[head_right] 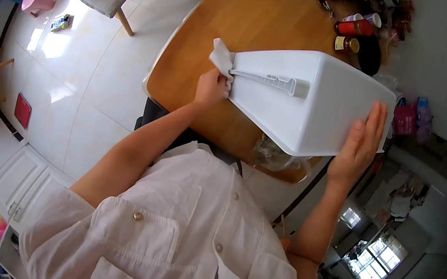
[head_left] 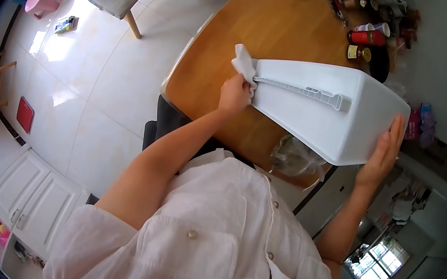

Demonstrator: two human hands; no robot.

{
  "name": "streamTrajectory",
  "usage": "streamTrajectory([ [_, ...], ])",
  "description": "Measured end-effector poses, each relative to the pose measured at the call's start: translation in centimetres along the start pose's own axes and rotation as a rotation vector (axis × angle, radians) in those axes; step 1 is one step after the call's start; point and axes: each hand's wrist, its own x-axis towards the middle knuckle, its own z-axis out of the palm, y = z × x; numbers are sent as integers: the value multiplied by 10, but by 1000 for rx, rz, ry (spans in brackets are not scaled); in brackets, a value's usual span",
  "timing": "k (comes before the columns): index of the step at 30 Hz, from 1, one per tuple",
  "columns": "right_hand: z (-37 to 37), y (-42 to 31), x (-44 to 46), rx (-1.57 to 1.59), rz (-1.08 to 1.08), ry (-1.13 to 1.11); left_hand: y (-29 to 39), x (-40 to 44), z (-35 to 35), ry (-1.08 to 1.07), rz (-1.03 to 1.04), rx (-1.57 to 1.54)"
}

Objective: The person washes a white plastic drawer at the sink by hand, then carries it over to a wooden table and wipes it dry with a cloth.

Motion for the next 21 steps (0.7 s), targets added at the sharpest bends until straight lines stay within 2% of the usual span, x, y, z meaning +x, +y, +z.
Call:
streamTrajectory([
  [2, 0, 0, -2, -2, 2, -3, 15, -27, -8, -10, -134, -236],
  [5, -1, -2, -2, -2, 12, -1, 16, -36, 1, 49, -70, -85],
  [8, -2, 3, -2, -25, -47, 4, 38, -45, -1, -49, -2, 88],
  [13, -3, 4, -3, -57, -69, 9, 115, -113, -27, -32, 349, -237],
  [15, -4, 6, -2, -75, -92, 16, 143, -132, -32, 50, 630, -297],
  [18, -3, 11, -2, -72, -146, 50, 181, -148, -42, 72, 942, -288],
  [20, 1, 18, -3, -28, -198, 89, 182, -146, -29, 80, 962, -328],
  [21, -2, 14, -3, -133, -219, 64, 179, -144, -24, 84, 970, -348],
])
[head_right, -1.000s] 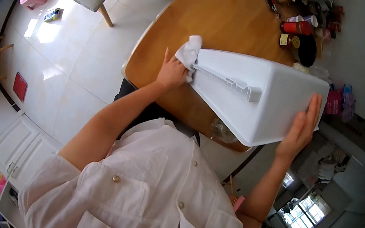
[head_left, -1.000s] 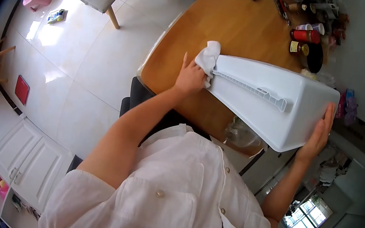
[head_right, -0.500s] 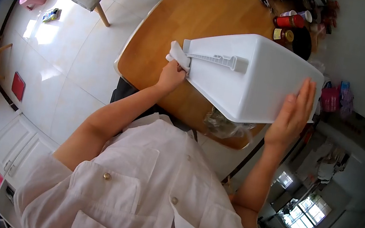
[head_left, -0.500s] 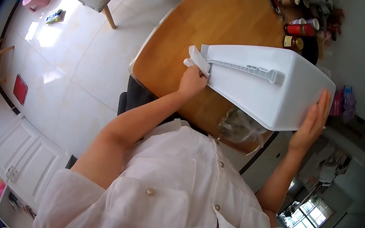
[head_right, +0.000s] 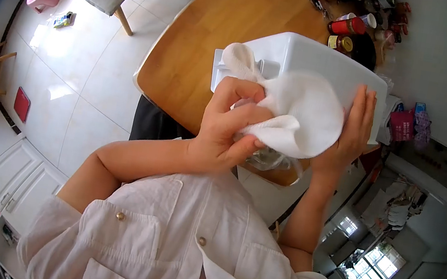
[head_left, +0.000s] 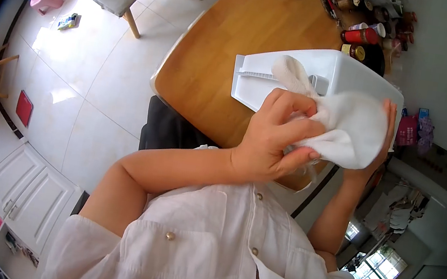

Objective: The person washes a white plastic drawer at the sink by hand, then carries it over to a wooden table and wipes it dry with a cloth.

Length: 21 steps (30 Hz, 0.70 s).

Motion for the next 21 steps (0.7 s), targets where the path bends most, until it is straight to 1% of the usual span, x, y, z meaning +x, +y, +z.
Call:
streamTrajectory([
  [1, -1, -2, 0, 41, 44, -6, -9, -3, -5, -67, 39, 26],
  [2, -2, -4, 1, 81, 90, -13, -24, -9, -9, -88, 24, 25],
  [4, -4, -5, 0, 84, 105, -19, -64, -28, -15, -134, -10, 16],
  [6, -4, -5, 1, 81, 101, -22, -105, -50, -28, -157, -93, 144],
  [9, -3, -10, 1, 73, 102, -20, -195, -101, -55, -265, -399, 261],
  [10, -3, -12, 2, 70, 100, -21, -214, -113, -60, -312, -512, 284],
  [12, -4, -15, 1, 66, 102, -22, -207, -108, -50, -251, -616, 264],
  [15, -4, -13, 2, 73, 98, -27, -157, -76, -28, -135, -604, 22],
  [16, -3, -12, 2, 78, 90, -26, -116, -56, -24, -123, -518, 5],
  [17, -3, -11, 1, 83, 84, -30, -75, -36, -23, -152, -388, -9],
  [18, -3, -9, 1, 87, 78, -32, -50, -22, -16, -130, -197, -34],
  [19, -4, -7, 0, 84, 70, -35, -31, -17, -12, -122, -133, -18],
  [21, -4, -4, 1, 78, 47, -38, -6, -3, -5, -104, -11, -81],
])
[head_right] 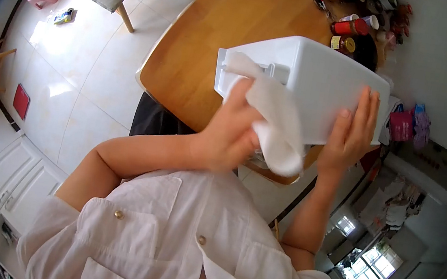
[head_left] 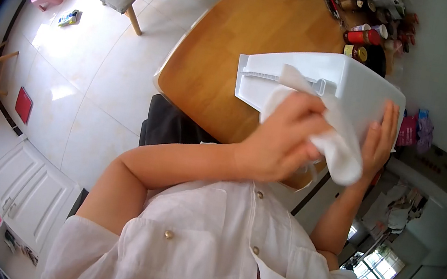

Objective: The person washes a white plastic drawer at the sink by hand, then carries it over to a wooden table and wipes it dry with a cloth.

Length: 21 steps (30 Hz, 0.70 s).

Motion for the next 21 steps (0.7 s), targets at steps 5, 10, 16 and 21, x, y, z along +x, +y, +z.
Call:
streamTrajectory([
  [5, 1, -3, 2, 78, 44, -35, -37, -15, -3, -114, 170, -73],
  [10, 0, -7, 3, 72, 72, -66, -122, -76, -35, -157, -197, -87],
  [16, -1, -10, 2, 58, 63, -87, -197, -123, -31, 98, -603, 150],
  [21, -3, -9, 2, 68, 49, -94, -214, -77, -32, 798, -992, -510],
])
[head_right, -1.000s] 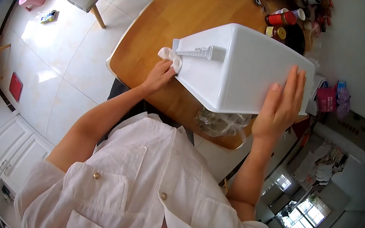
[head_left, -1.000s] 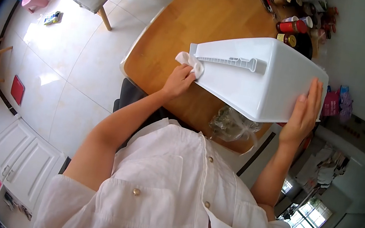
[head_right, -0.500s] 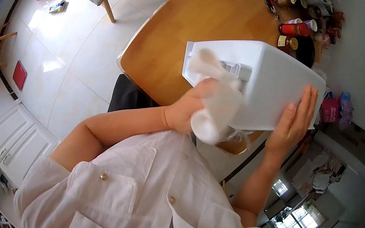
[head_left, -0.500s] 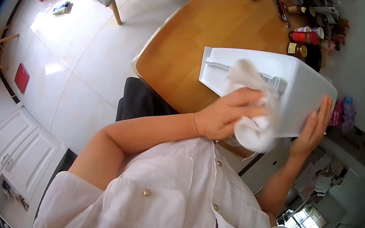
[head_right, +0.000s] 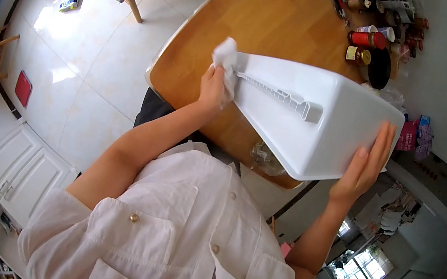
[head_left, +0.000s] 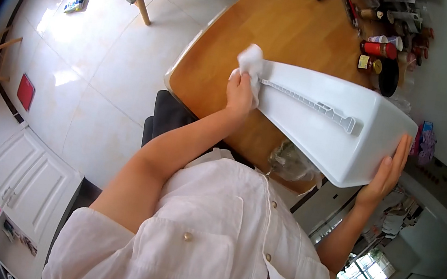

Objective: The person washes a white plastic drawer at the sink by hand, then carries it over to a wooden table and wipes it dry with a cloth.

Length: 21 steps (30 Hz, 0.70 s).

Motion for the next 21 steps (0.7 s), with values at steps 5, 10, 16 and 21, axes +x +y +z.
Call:
streamTrajectory([
  [5, 2, 1, 1, -1, -8, 2, 32, -4, 12, -373, 233, 455],
  [10, 0, -1, 0, -19, 41, -14, 38, 40, -14, -501, 595, 1193],
  [16, -3, 0, 2, -18, 49, -35, 72, 38, 53, -498, -107, 966],
  [21, -4, -4, 6, -19, 89, -33, 108, 64, 125, -1031, -354, 1044],
])
